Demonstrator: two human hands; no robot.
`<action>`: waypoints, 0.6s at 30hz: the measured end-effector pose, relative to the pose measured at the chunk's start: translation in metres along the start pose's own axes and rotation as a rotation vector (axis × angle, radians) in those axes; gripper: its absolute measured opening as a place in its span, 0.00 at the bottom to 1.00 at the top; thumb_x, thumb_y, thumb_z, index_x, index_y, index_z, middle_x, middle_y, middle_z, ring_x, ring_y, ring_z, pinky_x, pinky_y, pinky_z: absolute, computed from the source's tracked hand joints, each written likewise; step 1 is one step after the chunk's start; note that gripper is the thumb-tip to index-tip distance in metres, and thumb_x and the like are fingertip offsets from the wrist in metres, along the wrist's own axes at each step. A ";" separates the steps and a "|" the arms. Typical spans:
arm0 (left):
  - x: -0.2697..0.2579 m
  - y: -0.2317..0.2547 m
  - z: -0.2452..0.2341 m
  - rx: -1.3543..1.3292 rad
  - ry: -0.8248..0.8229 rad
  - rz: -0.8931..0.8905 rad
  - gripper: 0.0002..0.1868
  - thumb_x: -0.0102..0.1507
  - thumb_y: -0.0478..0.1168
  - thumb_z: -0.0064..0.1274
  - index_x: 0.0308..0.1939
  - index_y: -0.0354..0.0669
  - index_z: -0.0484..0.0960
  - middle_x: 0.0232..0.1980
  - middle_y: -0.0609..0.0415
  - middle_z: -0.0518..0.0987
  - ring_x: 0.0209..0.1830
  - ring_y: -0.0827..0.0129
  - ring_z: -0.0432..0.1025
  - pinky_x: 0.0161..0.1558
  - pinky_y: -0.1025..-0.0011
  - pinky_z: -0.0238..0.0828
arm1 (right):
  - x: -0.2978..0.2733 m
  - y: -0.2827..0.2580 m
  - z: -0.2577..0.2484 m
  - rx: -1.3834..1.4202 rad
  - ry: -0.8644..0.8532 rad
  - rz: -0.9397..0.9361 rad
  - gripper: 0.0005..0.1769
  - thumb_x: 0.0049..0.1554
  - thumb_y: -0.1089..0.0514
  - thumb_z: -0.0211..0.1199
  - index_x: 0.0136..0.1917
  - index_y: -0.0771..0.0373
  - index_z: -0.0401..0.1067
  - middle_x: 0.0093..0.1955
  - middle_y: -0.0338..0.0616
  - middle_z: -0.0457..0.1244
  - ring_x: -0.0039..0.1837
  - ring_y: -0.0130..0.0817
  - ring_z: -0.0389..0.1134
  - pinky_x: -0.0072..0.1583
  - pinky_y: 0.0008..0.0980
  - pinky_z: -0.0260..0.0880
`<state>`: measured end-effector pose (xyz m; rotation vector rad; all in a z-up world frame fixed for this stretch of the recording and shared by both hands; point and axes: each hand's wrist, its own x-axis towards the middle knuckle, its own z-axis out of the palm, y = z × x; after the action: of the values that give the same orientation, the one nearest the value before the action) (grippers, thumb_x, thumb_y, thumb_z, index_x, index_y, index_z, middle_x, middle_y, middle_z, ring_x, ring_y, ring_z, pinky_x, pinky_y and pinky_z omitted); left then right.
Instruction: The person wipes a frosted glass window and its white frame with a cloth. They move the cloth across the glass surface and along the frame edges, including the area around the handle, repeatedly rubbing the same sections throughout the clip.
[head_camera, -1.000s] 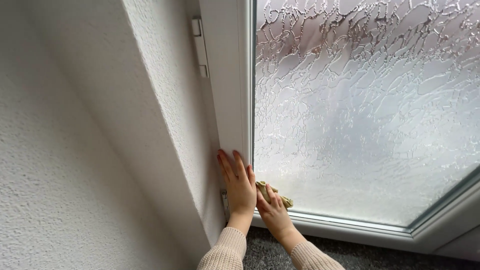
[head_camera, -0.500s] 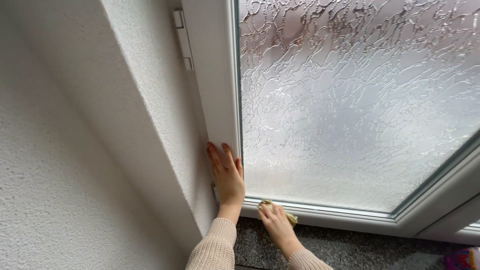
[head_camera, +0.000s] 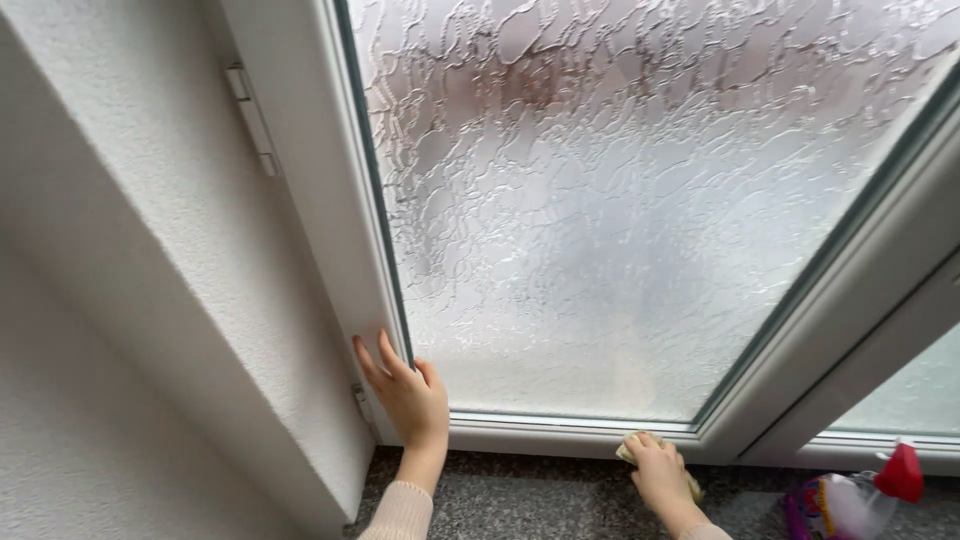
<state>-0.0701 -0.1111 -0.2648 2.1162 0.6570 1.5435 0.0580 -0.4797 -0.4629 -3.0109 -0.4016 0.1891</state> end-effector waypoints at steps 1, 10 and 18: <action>-0.011 0.012 0.000 -0.005 0.001 0.001 0.28 0.68 0.30 0.43 0.73 0.36 0.58 0.80 0.29 0.49 0.78 0.31 0.52 0.65 0.44 0.66 | -0.012 -0.009 -0.028 -0.001 0.004 0.003 0.33 0.51 0.60 0.68 0.66 0.38 0.63 0.75 0.26 0.55 0.66 0.51 0.61 0.67 0.51 0.63; -0.096 0.124 0.023 -0.506 -0.933 -0.664 0.25 0.62 0.61 0.50 0.58 0.56 0.76 0.60 0.61 0.76 0.62 0.71 0.69 0.58 0.65 0.69 | -0.081 -0.062 -0.157 2.187 -0.145 0.336 0.30 0.55 0.60 0.49 0.70 0.53 0.68 0.53 0.50 0.65 0.45 0.41 0.63 0.47 0.37 0.63; -0.045 0.223 -0.032 -1.377 -1.141 -1.264 0.29 0.56 0.41 0.63 0.61 0.43 0.78 0.51 0.47 0.82 0.50 0.58 0.77 0.50 0.63 0.77 | -0.102 -0.103 -0.244 2.377 -0.245 0.095 0.22 0.59 0.50 0.55 0.58 0.68 0.74 0.50 0.52 0.67 0.51 0.46 0.69 0.54 0.39 0.70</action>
<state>-0.0859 -0.3128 -0.1560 0.7485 0.1805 -0.1607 -0.0329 -0.4279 -0.1995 -0.6488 0.0840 0.4952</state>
